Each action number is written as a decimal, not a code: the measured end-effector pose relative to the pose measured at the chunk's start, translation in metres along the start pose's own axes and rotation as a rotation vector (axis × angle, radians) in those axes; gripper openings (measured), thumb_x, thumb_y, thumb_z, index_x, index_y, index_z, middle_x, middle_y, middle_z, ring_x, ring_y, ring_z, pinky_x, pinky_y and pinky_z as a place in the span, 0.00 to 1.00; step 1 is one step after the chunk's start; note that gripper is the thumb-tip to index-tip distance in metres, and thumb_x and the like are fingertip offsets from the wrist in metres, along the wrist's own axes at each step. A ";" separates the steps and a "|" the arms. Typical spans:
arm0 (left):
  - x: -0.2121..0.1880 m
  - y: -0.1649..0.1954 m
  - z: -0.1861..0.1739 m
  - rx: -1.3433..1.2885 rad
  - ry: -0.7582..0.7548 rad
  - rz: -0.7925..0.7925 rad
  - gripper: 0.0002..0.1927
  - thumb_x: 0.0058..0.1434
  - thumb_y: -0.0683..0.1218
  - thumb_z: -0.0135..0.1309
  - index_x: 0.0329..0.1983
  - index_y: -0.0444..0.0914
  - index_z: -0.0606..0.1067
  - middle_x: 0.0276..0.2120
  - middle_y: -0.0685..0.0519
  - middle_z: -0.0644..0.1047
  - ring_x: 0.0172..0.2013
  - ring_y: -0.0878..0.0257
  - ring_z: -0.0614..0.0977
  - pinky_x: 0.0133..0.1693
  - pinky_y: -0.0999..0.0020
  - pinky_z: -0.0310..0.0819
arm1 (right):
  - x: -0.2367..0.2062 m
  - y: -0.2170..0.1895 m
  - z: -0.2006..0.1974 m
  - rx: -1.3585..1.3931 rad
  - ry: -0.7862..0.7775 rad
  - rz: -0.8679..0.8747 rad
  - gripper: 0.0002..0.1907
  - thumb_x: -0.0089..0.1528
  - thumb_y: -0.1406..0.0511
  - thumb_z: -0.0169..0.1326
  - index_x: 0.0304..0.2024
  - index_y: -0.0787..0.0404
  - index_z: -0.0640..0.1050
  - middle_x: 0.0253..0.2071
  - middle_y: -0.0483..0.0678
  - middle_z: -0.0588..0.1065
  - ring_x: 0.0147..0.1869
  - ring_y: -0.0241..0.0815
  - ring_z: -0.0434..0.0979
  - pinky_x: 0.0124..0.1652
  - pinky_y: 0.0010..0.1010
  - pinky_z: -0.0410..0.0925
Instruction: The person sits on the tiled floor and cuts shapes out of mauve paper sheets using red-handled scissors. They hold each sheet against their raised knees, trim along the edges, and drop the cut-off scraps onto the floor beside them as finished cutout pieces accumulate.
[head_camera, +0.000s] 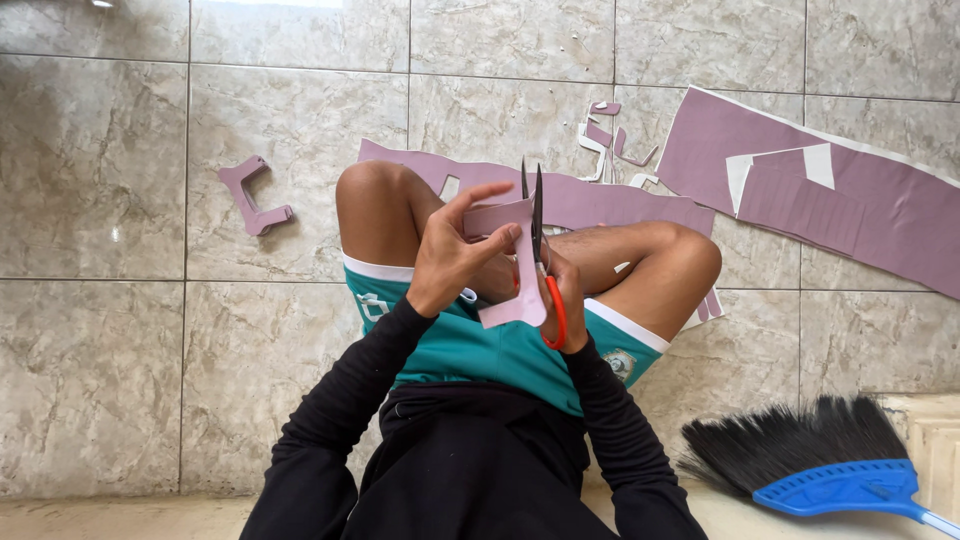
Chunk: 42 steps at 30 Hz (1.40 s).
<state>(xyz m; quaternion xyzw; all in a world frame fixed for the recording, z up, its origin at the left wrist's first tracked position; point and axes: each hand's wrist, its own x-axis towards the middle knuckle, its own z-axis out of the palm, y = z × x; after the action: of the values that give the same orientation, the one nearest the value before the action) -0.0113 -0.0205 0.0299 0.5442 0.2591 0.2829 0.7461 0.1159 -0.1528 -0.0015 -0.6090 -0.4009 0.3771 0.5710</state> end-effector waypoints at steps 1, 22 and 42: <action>0.001 0.002 0.000 -0.010 0.003 -0.004 0.27 0.63 0.39 0.61 0.65 0.33 0.69 0.40 0.49 0.82 0.39 0.66 0.86 0.43 0.73 0.85 | 0.000 -0.002 0.000 -0.042 -0.001 -0.066 0.17 0.69 0.61 0.47 0.51 0.67 0.77 0.34 0.42 0.73 0.36 0.29 0.71 0.36 0.23 0.66; 0.002 -0.068 -0.010 -0.171 -0.054 0.414 0.32 0.62 0.31 0.64 0.61 0.42 0.60 0.65 0.48 0.63 0.60 0.60 0.74 0.57 0.69 0.78 | -0.006 -0.013 0.005 0.075 0.031 0.241 0.16 0.68 0.59 0.52 0.46 0.67 0.78 0.18 0.39 0.64 0.17 0.27 0.61 0.18 0.22 0.57; -0.003 0.017 0.005 -0.018 0.231 0.191 0.23 0.67 0.38 0.61 0.62 0.26 0.69 0.56 0.38 0.79 0.53 0.57 0.84 0.53 0.66 0.82 | 0.013 -0.043 0.011 0.138 -0.052 0.201 0.25 0.69 0.51 0.50 0.52 0.67 0.77 0.24 0.38 0.63 0.25 0.27 0.61 0.25 0.22 0.59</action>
<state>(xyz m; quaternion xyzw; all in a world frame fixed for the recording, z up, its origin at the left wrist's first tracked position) -0.0125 -0.0214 0.0476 0.5234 0.2878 0.4158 0.6858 0.1081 -0.1357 0.0410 -0.5953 -0.3257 0.4748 0.5604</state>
